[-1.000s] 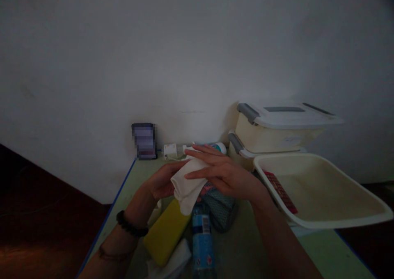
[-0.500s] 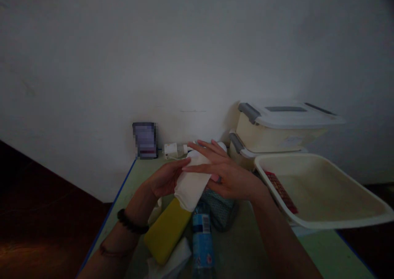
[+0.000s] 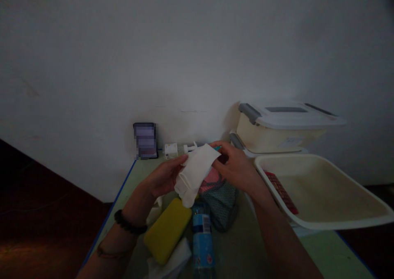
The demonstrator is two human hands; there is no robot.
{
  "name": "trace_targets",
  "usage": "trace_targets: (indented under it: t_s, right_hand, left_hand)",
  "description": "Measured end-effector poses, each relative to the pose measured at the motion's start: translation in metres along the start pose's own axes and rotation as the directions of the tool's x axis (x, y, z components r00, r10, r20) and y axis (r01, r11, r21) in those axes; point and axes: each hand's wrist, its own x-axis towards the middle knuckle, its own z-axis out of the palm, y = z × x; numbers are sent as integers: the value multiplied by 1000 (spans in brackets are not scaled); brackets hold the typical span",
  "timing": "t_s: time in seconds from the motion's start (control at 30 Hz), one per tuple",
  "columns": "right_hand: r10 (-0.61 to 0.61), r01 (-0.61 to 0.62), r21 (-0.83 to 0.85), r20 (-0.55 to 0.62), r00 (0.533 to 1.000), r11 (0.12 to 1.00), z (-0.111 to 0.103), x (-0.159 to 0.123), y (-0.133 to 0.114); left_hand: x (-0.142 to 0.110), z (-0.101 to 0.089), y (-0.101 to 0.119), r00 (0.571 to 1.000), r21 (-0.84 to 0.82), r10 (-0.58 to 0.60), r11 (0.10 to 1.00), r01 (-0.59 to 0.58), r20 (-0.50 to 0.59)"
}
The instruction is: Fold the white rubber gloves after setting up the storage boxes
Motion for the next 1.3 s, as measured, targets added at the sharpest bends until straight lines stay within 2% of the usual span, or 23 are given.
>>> trace_targets:
  t_s: [0.17,0.23,0.43,0.57,0.8,0.87,0.93,1.03,1.13,1.2,1.3]
  right_hand:
    - [-113,122,265,-49,992,956,3,4,4]
    - [-132,149,309,-75,988,939,5,5,5]
    - [-290,312,325,-116,950,893,7,5,4]
    - [-339,350,334,-91,936,875,6,5,6]
    - [-398,393,283,-42,916,875,0,6,10]
    - [-386,381,296,-42,921,876,0,6,8]
    - [-321,315,360,-43,946,878,0,4,6]
    - [-136,122,415,5,991,902,-1,1,0]
    - [15,-47,349,92,996,936,-4,-2,-5]
    - [38,-62,332,78,996,941,-5,-4,-8]
    - [-10,35,356,-71,997,934,-4,-5,-11]
  left_hand:
    - [3,2,-1,999,-53,-25,998,23,-41]
    - [4,3,-2,999,-62,-42,997,40,-34]
    - [4,3,-2,999,-32,-35,999,35,6]
    - [5,2,-4,998,-17,-49,999,49,40]
    - [3,1,-7,990,116,99,987,-111,105]
    - [3,2,-6,991,138,88,985,-101,96]
    - [1,4,-4,993,156,82,983,-94,82]
    - [-4,6,3,994,183,89,978,-99,60]
    - [-9,8,7,993,228,114,966,-119,38]
    - [-12,8,7,991,251,123,959,-133,54]
    - [-13,9,4,992,321,52,943,-87,117]
